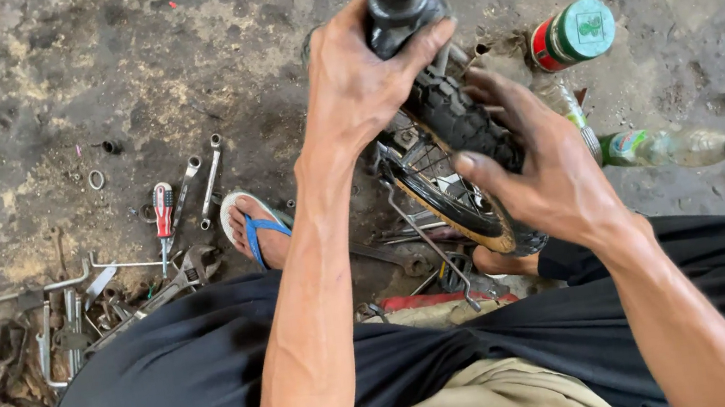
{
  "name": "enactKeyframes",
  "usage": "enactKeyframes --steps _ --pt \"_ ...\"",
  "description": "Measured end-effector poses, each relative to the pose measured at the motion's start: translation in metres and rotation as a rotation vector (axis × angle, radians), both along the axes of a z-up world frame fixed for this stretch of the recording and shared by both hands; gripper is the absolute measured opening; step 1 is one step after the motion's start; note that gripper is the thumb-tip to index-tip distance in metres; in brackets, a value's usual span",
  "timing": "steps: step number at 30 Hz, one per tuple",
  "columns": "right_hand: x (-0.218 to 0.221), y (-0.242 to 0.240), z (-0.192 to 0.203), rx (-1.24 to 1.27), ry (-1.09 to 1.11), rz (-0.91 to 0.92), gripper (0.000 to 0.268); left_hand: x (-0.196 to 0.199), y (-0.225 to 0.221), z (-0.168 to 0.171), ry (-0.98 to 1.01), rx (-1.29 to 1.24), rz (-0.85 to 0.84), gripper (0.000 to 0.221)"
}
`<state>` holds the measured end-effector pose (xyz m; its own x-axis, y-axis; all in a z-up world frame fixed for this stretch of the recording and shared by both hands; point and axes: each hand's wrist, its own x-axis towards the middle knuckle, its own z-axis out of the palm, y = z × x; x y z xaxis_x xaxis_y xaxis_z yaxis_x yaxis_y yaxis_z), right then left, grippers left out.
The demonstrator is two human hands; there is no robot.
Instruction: Repairing a bicycle by attaching the front wheel to the fork using a wrench and screwdriver
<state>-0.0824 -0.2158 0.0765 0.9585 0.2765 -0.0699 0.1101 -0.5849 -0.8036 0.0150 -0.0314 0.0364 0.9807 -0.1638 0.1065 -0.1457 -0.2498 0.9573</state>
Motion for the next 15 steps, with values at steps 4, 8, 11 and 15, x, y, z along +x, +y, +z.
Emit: enactKeyframes --steps 4,8,11,15 --pt "-0.045 -0.008 -0.030 -0.116 0.078 -0.088 0.085 0.003 0.012 -0.013 -0.089 -0.015 -0.106 0.037" --pt "-0.079 0.022 -0.049 -0.087 -0.021 -0.220 0.086 0.002 0.027 -0.004 0.011 -0.133 -0.241 0.038" --pt "-0.088 0.043 -0.053 -0.010 -0.023 -0.272 0.080 0.001 0.034 0.006 0.065 -0.124 -0.254 0.032" --pt "-0.091 0.057 -0.057 0.000 -0.188 -0.224 0.072 0.000 0.051 -0.006 0.045 -0.207 -0.258 0.034"
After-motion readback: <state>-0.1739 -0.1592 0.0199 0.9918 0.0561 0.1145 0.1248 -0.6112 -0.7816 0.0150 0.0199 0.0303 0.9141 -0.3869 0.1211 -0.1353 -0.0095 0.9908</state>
